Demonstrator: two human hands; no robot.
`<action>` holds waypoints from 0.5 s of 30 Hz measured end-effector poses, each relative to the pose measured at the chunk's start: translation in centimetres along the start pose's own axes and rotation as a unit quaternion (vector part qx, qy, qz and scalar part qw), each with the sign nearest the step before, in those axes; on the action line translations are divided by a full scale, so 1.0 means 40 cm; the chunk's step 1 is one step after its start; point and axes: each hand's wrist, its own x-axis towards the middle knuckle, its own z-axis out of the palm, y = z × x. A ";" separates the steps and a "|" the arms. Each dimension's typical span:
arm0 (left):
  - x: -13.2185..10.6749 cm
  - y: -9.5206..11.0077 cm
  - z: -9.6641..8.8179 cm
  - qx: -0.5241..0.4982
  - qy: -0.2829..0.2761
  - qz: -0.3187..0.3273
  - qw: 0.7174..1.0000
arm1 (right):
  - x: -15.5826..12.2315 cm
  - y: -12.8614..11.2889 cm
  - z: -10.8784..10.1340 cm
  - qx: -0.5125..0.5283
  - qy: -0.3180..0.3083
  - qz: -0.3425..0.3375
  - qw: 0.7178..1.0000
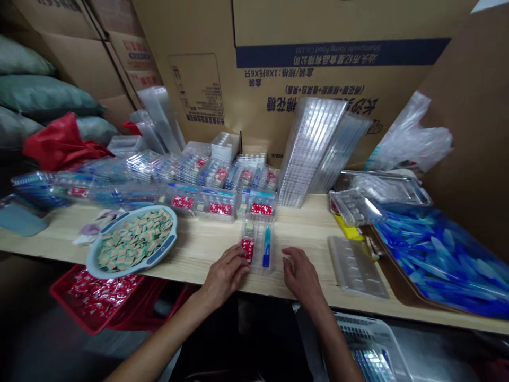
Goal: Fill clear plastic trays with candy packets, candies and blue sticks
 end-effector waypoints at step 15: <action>0.069 -0.032 0.041 -0.394 0.047 -0.436 0.808 | 0.049 -0.084 0.117 0.099 -0.011 0.144 0.984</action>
